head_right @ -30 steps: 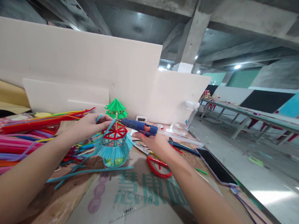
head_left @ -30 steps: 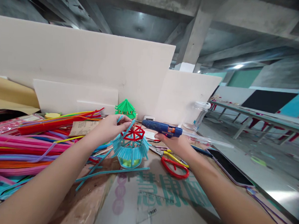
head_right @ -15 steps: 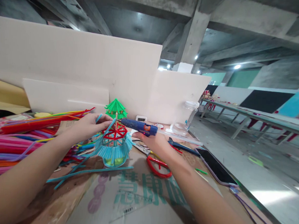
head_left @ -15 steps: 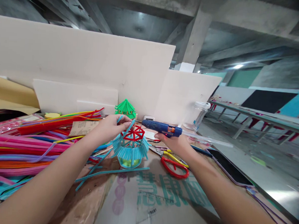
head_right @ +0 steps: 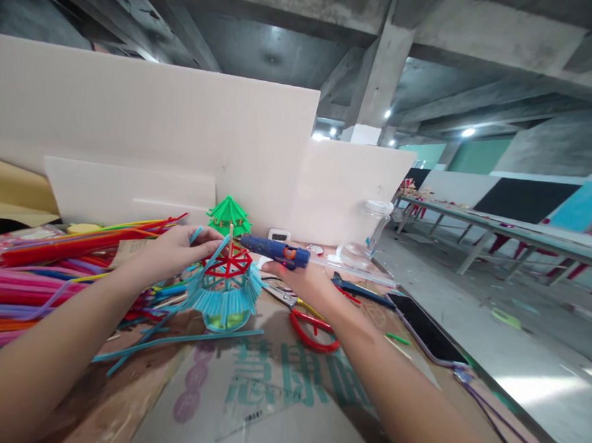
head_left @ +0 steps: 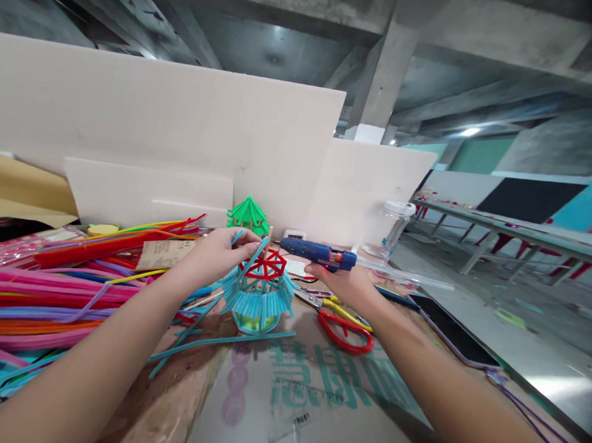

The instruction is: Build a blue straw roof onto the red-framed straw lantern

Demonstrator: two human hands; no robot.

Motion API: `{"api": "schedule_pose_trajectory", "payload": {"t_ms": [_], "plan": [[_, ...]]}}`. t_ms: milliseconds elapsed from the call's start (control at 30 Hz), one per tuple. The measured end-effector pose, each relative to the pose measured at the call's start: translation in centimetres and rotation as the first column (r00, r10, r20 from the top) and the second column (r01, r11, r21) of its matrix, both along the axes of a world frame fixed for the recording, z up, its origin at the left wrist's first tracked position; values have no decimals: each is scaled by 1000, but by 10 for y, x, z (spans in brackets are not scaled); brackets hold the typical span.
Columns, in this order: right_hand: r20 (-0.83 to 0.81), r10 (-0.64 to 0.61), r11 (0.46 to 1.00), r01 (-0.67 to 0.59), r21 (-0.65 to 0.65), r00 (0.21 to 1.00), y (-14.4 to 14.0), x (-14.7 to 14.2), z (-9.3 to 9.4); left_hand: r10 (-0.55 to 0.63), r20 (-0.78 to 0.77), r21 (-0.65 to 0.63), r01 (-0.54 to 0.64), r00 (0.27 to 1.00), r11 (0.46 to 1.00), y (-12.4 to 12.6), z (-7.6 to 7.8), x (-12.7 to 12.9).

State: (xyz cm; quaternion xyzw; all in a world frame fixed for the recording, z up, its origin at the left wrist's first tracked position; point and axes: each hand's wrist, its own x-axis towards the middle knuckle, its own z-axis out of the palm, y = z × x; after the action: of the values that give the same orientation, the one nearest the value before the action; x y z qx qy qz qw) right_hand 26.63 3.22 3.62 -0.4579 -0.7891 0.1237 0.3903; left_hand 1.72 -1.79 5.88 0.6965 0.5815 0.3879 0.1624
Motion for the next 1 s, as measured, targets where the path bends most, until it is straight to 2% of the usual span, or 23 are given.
{"api": "schedule_pose_trajectory", "payload": {"t_ms": [100,200,300,400,500,567,633,733,900,1000], "plan": [[4,10,997,-10,-70,1000,2,4,6,-22,11,22,22,1000,1000,1,-1,-1],[18,107,993,-106,-61,994,12,12,10,-27,31,20,26,999,999,-1,0,0],[0,145,984,-144,-108,989,32,22,4,-4,49,-4,5,999,1000,-5,4,1],[-47,81,979,-88,-183,996,54,33,-11,27,51,-7,-27,998,1000,-5,6,-1],[-30,-39,979,32,-200,999,71,42,-28,53,104,85,-62,993,994,-2,6,-7],[-7,-118,971,114,-208,993,78,47,-37,48,243,157,-88,969,984,-1,8,-10],[20,-163,964,164,-209,986,85,50,-46,24,408,177,-105,913,979,-2,11,-11],[66,-173,962,183,-205,983,96,51,-60,-30,519,196,-84,854,977,-8,17,-9],[139,-162,959,189,-210,977,117,44,-75,-109,472,191,20,875,981,-13,22,-8],[173,-133,958,171,-230,976,126,38,-77,-50,355,214,-29,933,976,-18,25,-6]]}}
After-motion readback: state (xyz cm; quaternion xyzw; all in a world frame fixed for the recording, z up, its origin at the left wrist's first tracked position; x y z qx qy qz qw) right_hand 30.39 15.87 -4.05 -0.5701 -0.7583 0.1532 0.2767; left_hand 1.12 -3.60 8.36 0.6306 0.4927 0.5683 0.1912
